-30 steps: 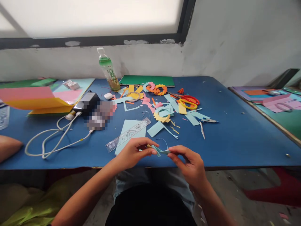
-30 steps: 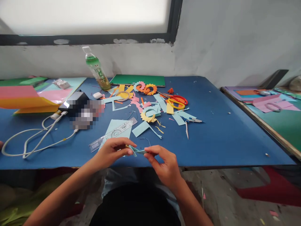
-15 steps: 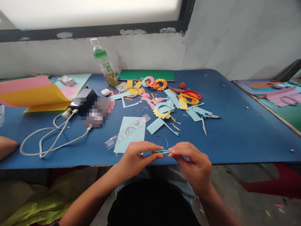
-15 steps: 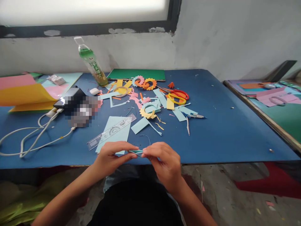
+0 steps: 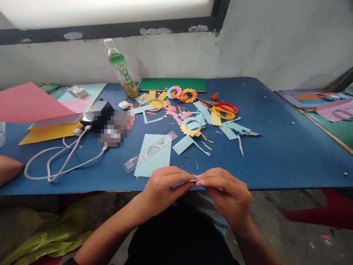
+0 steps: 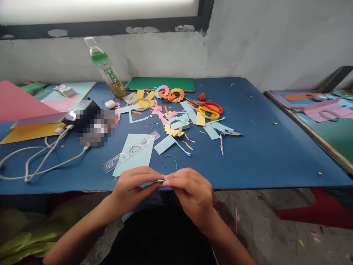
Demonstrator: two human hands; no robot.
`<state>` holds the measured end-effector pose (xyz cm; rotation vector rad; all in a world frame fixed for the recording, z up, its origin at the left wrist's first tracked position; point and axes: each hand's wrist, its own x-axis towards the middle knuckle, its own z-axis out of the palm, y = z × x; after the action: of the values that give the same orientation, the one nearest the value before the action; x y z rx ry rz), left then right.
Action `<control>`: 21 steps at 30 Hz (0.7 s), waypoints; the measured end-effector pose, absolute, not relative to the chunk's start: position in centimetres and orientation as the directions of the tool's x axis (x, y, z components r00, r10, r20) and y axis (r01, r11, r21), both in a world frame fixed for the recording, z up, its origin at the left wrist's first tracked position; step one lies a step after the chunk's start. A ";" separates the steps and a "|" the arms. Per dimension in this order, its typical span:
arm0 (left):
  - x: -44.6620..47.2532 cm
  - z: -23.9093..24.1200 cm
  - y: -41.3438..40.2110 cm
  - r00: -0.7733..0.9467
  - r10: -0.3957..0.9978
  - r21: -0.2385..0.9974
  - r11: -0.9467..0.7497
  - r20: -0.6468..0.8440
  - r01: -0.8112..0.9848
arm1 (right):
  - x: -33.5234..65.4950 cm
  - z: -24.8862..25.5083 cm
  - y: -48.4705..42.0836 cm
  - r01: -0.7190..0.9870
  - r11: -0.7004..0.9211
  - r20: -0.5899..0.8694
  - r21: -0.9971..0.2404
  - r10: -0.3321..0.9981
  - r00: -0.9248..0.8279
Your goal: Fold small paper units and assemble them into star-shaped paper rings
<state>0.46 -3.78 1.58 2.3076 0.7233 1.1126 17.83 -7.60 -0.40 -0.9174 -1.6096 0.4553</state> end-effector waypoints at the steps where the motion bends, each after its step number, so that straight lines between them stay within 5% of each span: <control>1: 0.5 1.5 -3.9 0.525 0.639 0.603 -0.751 0.563 0.267 | 17.8 -0.5 -7.6 0.326 0.614 0.647 -0.719 0.762 -0.008; 5: 0.6 1.0 -4.4 0.396 0.651 0.514 -0.757 0.648 0.403 | 17.3 -1.3 -8.4 0.374 0.506 0.591 -0.777 0.791 0.158; 10: 1.3 -0.1 -5.8 0.376 0.546 0.316 -0.792 0.748 0.522 | 16.6 -2.2 -9.7 0.179 0.339 0.353 -0.923 0.934 0.052; 17: 1.4 1.7 -7.3 0.471 0.651 0.429 -0.753 0.595 0.499 | 16.3 -2.0 -9.5 0.125 0.341 0.353 -0.932 0.932 0.089; 21: 1.1 2.2 -7.3 0.494 0.611 0.365 -0.781 0.619 0.507 | 16.2 -1.3 -9.1 0.078 0.250 0.259 -0.965 0.957 0.133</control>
<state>1.10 -7.26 2.16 2.5970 0.9773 1.1584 16.19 -9.14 -1.31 -1.1239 -1.2588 0.8868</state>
